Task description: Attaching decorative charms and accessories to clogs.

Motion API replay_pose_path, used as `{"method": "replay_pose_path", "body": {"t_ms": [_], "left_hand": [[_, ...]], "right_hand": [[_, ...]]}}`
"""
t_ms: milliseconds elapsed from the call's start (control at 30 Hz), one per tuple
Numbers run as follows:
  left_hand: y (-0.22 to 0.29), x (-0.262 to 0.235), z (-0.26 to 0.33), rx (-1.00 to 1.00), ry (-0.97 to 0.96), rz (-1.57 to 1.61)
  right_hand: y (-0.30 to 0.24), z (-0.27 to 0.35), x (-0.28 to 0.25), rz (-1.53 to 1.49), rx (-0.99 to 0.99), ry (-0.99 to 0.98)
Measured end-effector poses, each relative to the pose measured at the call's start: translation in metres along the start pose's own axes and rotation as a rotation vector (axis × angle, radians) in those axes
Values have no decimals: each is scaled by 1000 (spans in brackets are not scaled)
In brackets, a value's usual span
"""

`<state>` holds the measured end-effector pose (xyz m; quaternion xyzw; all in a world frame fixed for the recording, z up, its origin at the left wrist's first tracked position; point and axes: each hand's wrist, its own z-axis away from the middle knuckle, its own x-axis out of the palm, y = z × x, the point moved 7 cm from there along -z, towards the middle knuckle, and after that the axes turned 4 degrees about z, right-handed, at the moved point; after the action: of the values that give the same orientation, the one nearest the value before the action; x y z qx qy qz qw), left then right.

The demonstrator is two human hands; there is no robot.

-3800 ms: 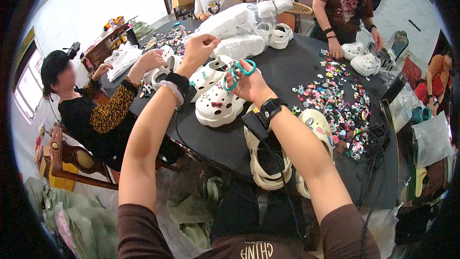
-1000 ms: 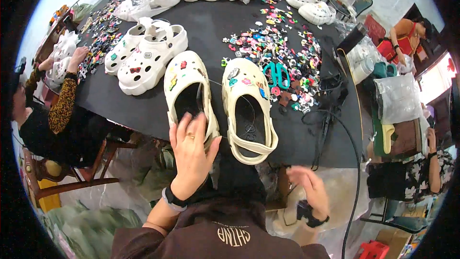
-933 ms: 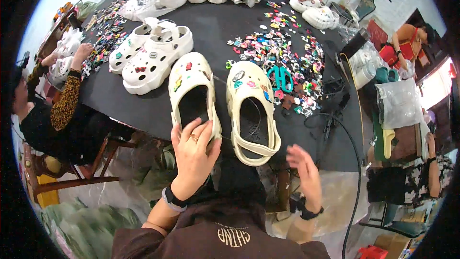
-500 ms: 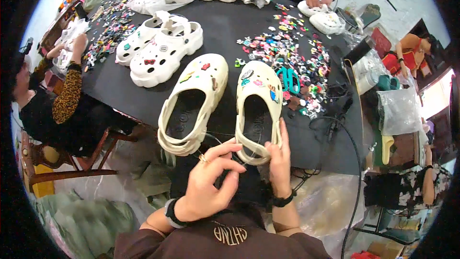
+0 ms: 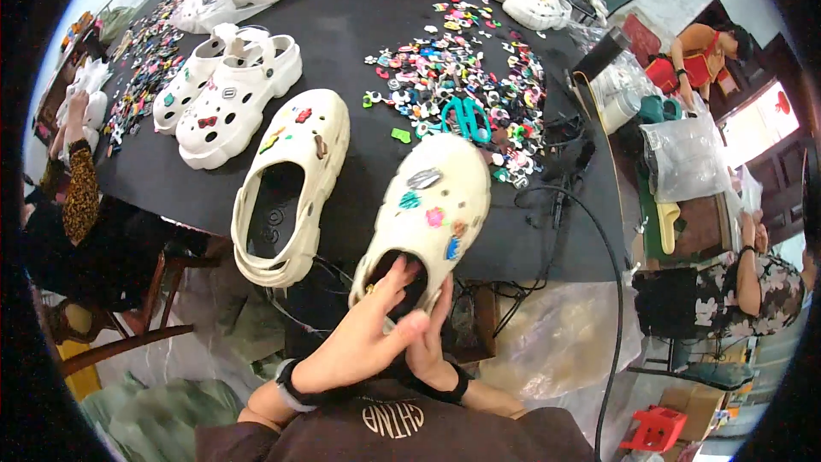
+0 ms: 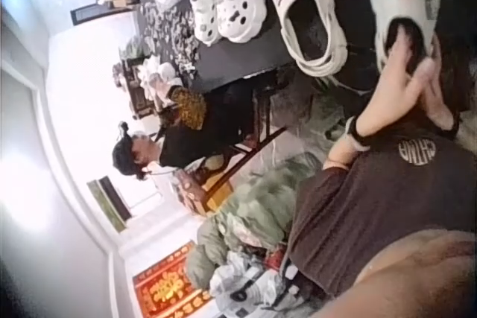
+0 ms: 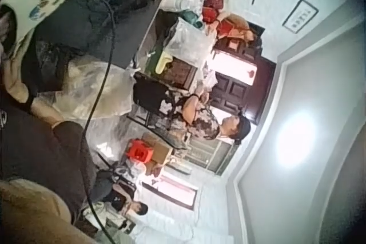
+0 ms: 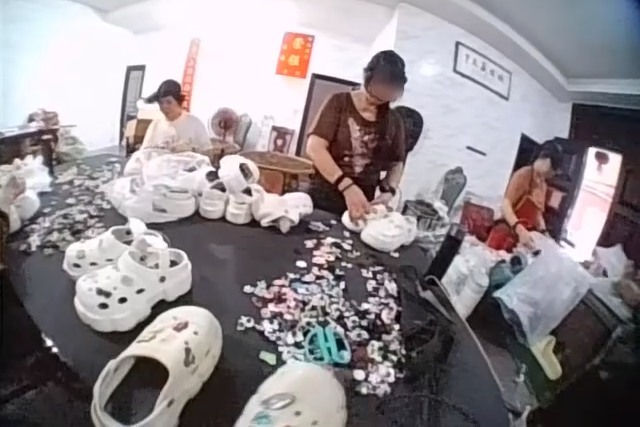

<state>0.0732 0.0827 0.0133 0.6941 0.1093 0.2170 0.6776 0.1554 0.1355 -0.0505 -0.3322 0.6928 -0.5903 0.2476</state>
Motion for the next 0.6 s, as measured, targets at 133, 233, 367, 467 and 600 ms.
{"method": "replay_pose_path", "body": {"t_ms": [133,233,367,467,600], "left_hand": [[-33,-2,-28,-145,333,921],[-36,-3,-39,-171,326,867],[-37,0,-40,-96,417,825],[-36,9,-27,-43,435,713],[-18,23,-14,166,323,324]], "right_hand": [[19,16,8,96,-3,-92],[33,21,3,198,15,-86],[-7,11,-29,472,-93,13],[-50,-7,-53,639,-207,196],[-110,-30,-51,754,-567,222]]}}
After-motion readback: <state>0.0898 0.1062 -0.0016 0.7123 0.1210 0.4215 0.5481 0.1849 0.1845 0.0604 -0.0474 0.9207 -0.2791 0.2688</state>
